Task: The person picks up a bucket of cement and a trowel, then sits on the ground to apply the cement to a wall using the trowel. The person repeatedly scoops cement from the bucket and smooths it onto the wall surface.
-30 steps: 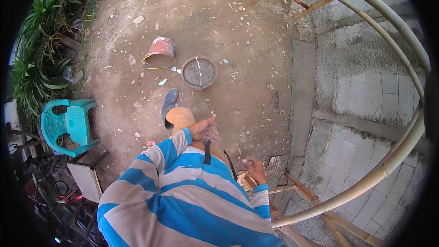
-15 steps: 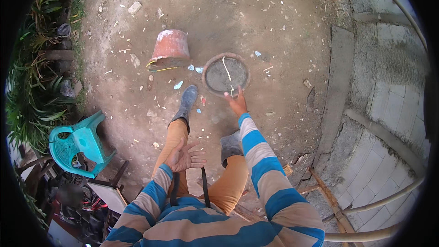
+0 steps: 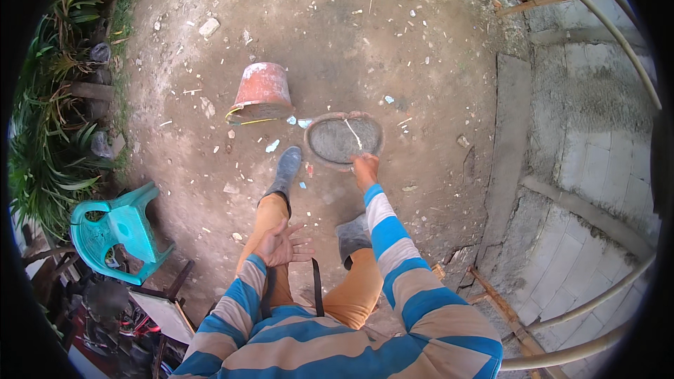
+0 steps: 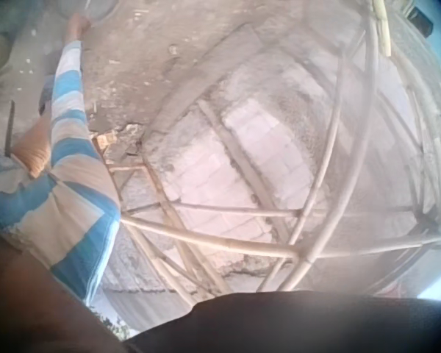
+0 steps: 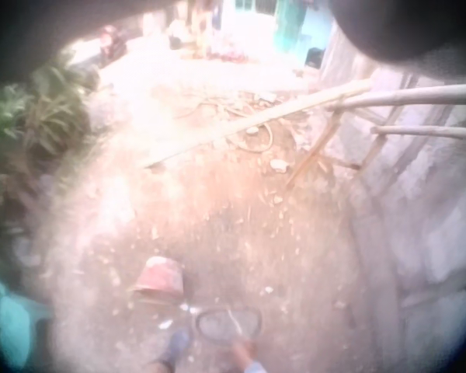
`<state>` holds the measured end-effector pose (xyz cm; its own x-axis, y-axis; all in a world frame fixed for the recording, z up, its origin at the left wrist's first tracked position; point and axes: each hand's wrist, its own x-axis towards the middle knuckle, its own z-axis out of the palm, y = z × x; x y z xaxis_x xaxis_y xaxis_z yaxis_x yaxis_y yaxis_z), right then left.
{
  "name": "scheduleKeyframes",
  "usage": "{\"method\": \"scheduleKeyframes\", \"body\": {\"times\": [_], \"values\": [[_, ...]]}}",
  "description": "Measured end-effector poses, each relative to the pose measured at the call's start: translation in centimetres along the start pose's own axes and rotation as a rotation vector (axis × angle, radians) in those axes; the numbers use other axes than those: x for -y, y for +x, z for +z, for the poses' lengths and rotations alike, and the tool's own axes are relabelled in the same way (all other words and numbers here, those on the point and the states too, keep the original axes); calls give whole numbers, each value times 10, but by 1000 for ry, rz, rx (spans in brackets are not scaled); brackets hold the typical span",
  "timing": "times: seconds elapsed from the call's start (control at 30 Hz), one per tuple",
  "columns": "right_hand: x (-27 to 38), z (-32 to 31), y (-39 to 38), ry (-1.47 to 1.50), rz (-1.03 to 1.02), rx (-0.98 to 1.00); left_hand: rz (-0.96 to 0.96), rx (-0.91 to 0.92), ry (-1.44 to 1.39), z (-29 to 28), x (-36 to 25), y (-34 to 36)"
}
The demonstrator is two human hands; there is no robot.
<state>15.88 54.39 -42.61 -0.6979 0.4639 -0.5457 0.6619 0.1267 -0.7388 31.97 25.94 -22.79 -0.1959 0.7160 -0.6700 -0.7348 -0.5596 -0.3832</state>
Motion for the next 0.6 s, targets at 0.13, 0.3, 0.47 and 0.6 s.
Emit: {"method": "scheduleKeyframes", "body": {"times": [0.13, 0.3, 0.47, 0.6], "values": [[100, -69, -86, 73, 187, 123, -12, -21, 3, -8, -11, -6], [290, -238, -265, -8, 158, 100, -106, -228, 255, 29, -5, 53], [485, -362, -430, -48, -232, -167, -252, 123, 866, 217, 70, 71], [554, -466, -578, 175, -443, -461, -469, 591, 799, 348, 227, 30]]}}
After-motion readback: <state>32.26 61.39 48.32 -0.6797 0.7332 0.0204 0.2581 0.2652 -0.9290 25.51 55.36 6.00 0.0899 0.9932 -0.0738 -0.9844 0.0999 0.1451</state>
